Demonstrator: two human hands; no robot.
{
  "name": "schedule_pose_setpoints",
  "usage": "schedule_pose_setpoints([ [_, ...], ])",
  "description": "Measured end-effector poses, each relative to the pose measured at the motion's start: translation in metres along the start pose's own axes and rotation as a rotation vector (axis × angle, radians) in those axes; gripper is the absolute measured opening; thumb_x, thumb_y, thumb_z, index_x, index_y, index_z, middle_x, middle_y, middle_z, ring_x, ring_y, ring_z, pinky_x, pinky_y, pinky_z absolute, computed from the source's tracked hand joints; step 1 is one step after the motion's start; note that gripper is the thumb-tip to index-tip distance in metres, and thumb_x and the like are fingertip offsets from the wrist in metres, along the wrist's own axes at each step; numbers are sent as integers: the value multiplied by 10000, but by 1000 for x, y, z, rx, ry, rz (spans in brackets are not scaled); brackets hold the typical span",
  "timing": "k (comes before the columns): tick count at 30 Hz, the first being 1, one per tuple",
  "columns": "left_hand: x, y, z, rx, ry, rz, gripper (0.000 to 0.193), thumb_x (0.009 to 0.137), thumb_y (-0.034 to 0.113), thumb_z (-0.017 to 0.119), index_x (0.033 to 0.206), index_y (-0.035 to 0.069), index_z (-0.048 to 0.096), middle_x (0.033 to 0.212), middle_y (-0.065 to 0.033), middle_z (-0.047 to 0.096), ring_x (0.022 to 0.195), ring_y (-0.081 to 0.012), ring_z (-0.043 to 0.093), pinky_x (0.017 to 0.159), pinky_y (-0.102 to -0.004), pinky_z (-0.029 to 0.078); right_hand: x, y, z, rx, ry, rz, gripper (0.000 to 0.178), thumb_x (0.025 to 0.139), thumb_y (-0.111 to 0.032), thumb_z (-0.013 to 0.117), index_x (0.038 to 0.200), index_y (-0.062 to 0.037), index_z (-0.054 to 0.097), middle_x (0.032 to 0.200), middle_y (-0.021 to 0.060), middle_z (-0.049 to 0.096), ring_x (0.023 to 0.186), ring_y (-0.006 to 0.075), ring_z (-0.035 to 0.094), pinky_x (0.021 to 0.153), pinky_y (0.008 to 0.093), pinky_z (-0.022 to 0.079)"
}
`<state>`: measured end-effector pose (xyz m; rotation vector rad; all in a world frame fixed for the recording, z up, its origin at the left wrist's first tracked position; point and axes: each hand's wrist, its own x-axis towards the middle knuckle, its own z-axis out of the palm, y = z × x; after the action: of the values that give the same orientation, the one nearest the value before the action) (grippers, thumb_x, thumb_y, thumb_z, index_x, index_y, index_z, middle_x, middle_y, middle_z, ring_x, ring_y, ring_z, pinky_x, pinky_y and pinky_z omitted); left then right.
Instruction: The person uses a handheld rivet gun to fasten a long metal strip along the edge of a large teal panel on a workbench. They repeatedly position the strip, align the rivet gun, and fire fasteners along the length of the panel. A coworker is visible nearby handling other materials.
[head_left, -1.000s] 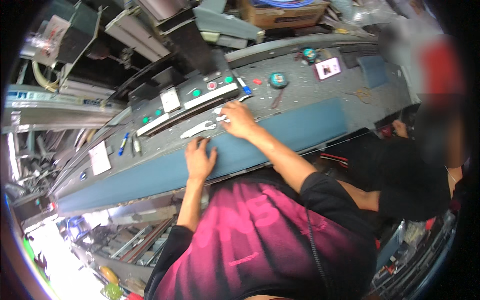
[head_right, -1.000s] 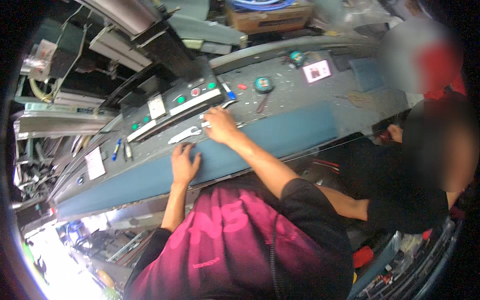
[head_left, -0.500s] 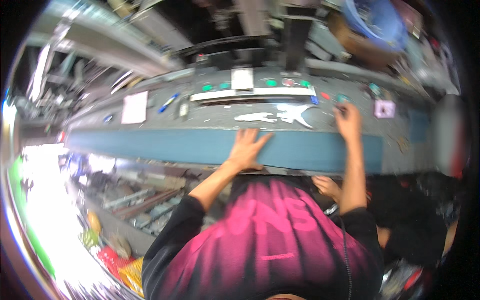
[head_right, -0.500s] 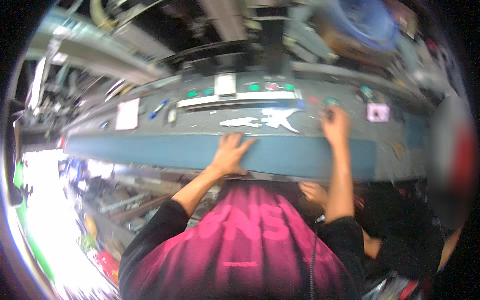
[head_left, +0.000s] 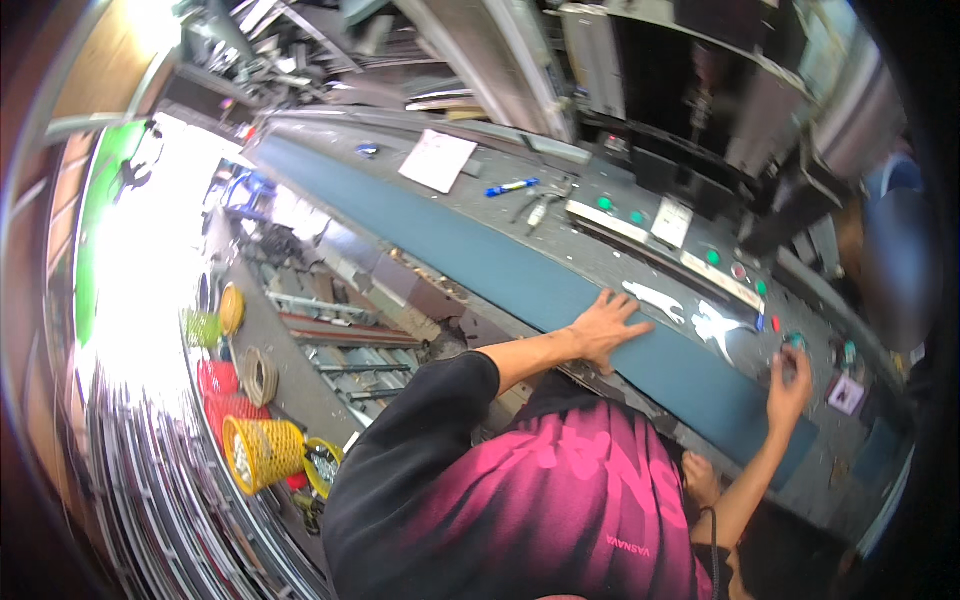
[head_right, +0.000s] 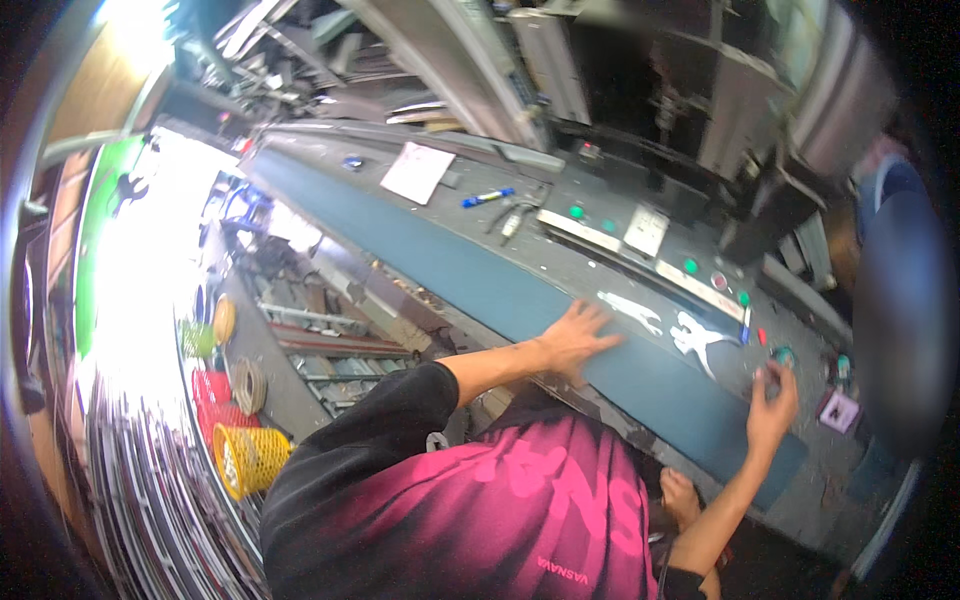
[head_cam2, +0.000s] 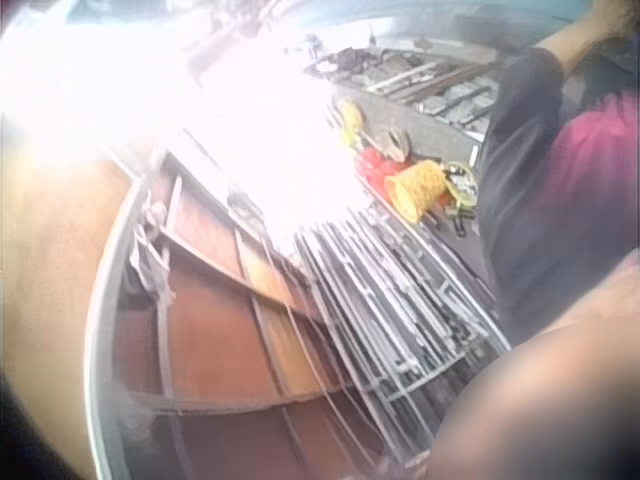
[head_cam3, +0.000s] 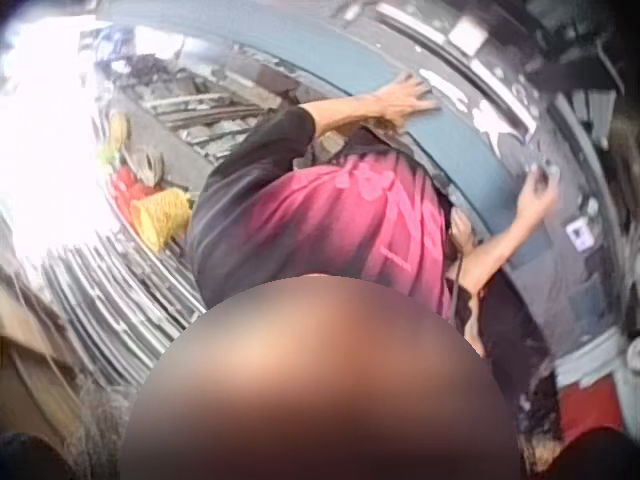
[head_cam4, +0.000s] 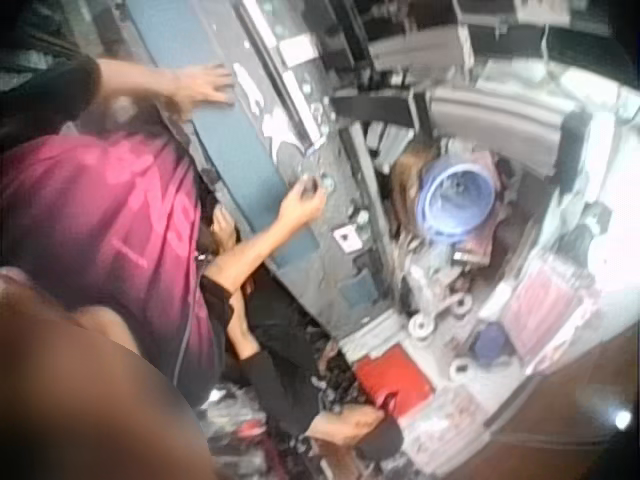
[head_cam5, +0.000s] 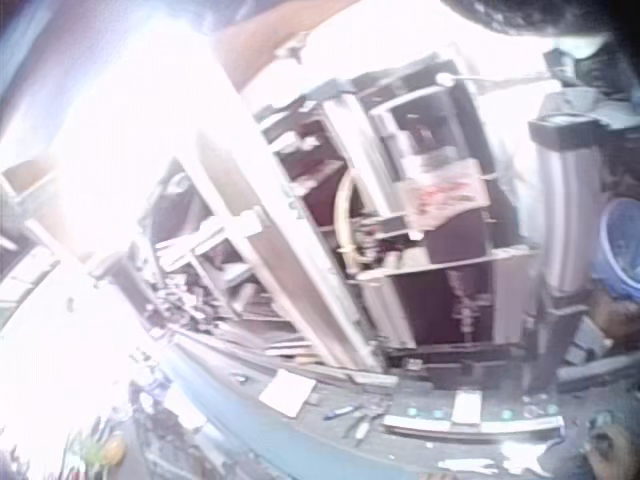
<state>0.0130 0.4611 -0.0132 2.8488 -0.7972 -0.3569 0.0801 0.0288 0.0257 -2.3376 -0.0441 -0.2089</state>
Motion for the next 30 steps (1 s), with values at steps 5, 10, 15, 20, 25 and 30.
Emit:
schedule_pose_setpoints([
  [5,-8,-26,-12,-12,-46,-9,1262,462,524,1032,1578,246,514,1454,-218,557,1434,-433,482,1222,-671,344,-3,-10,11,2,-51,28,260,987,-125,791,1202,12,742,1123,148,765,1032,283,719,954,421,547],
  [10,-12,-46,-16,-12,-90,1,1228,513,535,1003,1592,233,500,1483,-217,538,1457,-440,466,1223,-665,345,-7,-25,28,16,-75,55,256,985,-123,788,1203,2,738,1124,151,772,1049,291,735,930,411,549],
  [15,-39,-88,-21,-84,-41,-37,1202,485,477,1020,1559,249,531,1497,-216,541,1445,-421,481,1228,-629,346,-13,-41,39,35,-49,49,278,980,-151,805,1197,10,735,1146,160,772,1080,298,737,968,415,548],
  [20,-48,-113,-26,-48,-59,-7,1225,492,495,1022,1583,243,524,1516,-205,524,1446,-442,483,1238,-627,352,-23,-54,46,-22,-64,71,276,961,-139,813,1182,11,743,1136,172,763,1083,312,738,993,426,551],
  [25,-60,-127,-28,-108,115,8,1082,627,565,981,1560,212,561,1528,-204,520,1446,-450,482,1221,-635,371,-36,-89,74,-15,15,122,265,954,-128,814,1170,10,747,1116,163,765,1060,306,740,979,417,556],
  [30,-77,-227,-41,-129,550,-338,844,822,598,884,1459,104,633,1451,-220,581,1379,-446,539,1175,-602,430,-72,-120,100,-25,79,219,265,952,-125,821,1175,4,758,1111,160,774,1068,297,745,984,412,558],
])
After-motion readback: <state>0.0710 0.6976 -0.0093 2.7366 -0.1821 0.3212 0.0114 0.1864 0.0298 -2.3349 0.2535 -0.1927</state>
